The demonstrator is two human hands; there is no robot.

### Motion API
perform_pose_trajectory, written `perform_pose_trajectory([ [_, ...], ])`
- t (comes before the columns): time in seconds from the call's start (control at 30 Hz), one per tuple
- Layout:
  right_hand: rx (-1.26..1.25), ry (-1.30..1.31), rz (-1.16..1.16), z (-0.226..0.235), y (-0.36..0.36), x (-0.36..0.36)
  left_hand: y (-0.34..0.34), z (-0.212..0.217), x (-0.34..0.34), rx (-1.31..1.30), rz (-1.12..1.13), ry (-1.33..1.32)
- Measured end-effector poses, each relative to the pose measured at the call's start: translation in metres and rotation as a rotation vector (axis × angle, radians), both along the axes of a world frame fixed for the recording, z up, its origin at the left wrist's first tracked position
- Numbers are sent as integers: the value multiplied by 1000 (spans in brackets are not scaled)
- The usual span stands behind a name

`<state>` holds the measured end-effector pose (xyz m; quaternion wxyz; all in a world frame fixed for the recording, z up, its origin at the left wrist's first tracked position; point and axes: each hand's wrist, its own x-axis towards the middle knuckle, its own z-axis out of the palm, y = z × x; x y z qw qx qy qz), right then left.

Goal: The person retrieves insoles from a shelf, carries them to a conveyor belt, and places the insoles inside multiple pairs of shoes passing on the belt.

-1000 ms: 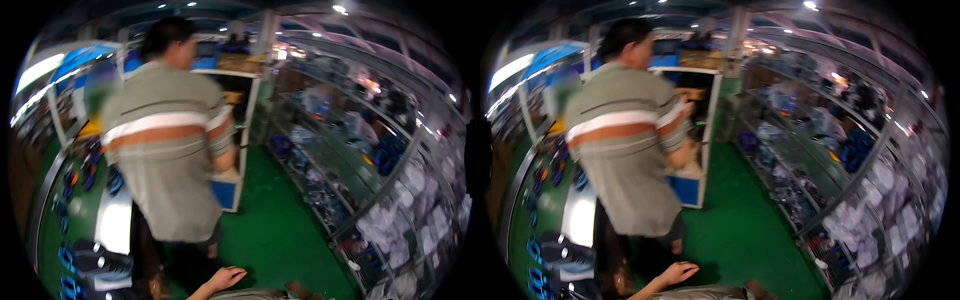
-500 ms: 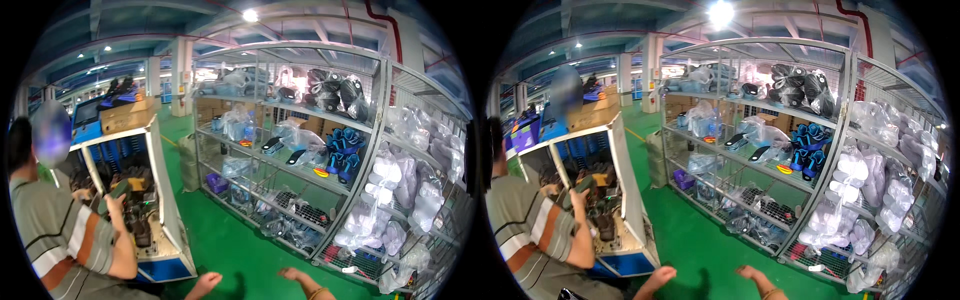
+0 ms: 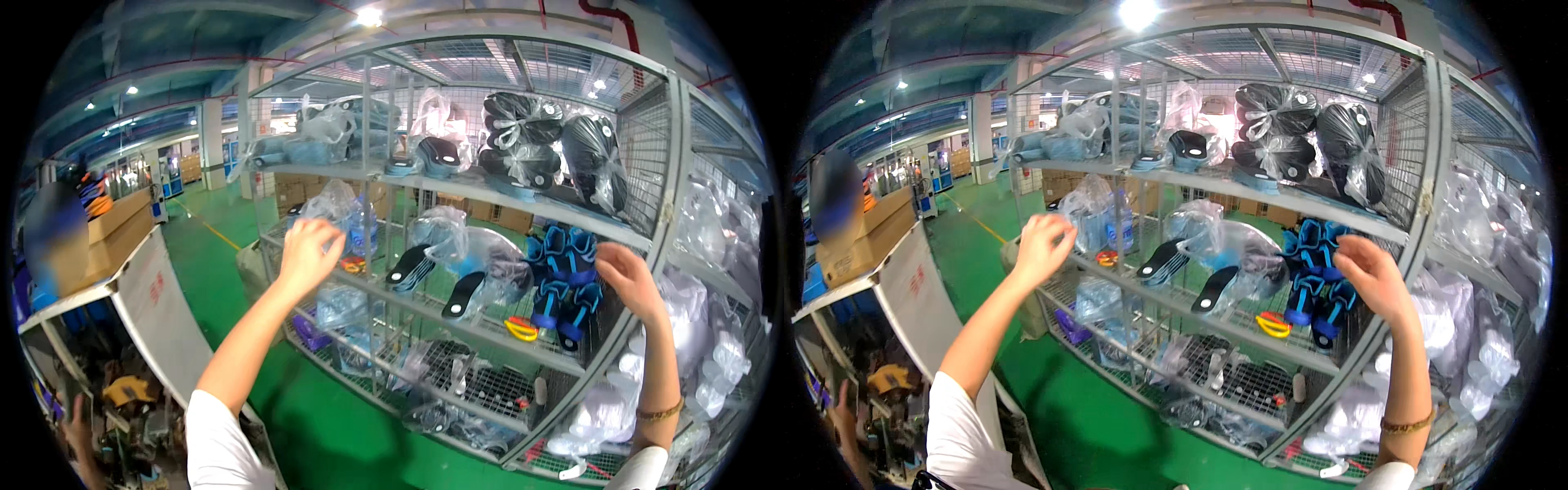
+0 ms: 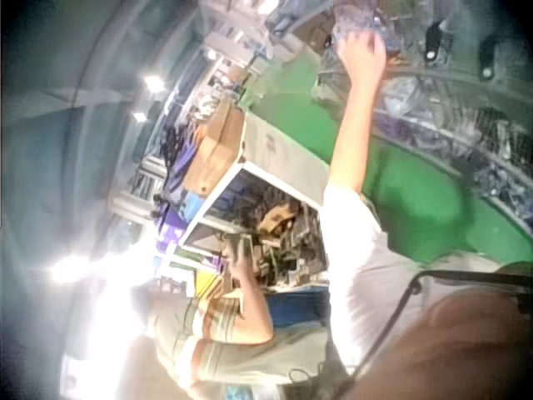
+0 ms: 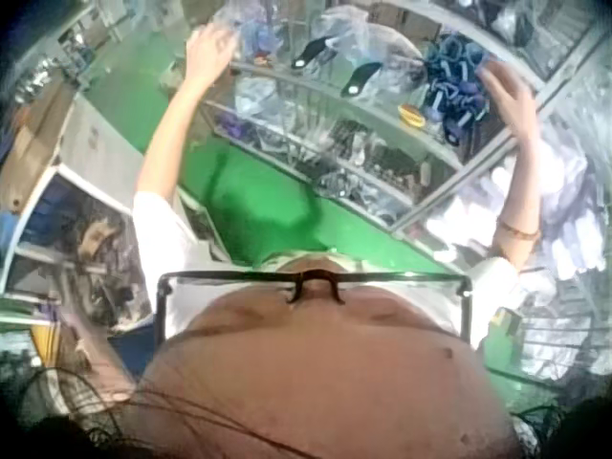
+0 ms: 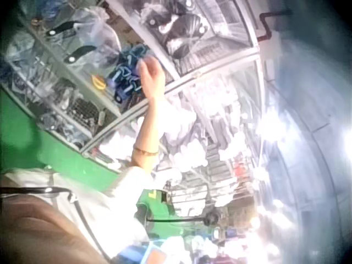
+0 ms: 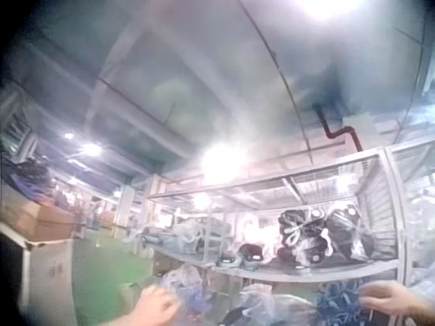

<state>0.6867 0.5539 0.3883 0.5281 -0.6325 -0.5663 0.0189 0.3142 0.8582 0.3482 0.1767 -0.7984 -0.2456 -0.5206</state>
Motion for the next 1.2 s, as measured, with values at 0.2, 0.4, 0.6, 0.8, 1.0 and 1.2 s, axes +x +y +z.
perform_pose_trajectory([
  [0.2, -9, -590, -187, 84, 130, 38, 114, 97, 143, -214, 210, 52],
  [0.4, -176, -590, -283, 77, 229, 47, 195, 130, 210, -640, 280, 308],
  [0.6, -128, -294, -90, 60, 250, 59, 231, 187, 221, -1043, 61, 706],
  [0.8, -194, -249, -83, 63, 246, 63, 216, 218, 201, -890, 264, 606],
  [1.0, -430, -293, -178, 118, 239, 66, 229, 231, 188, -860, 274, 568],
  [1.2, -295, -994, -645, 171, 303, 101, 229, 230, 223, -483, -396, -63],
])
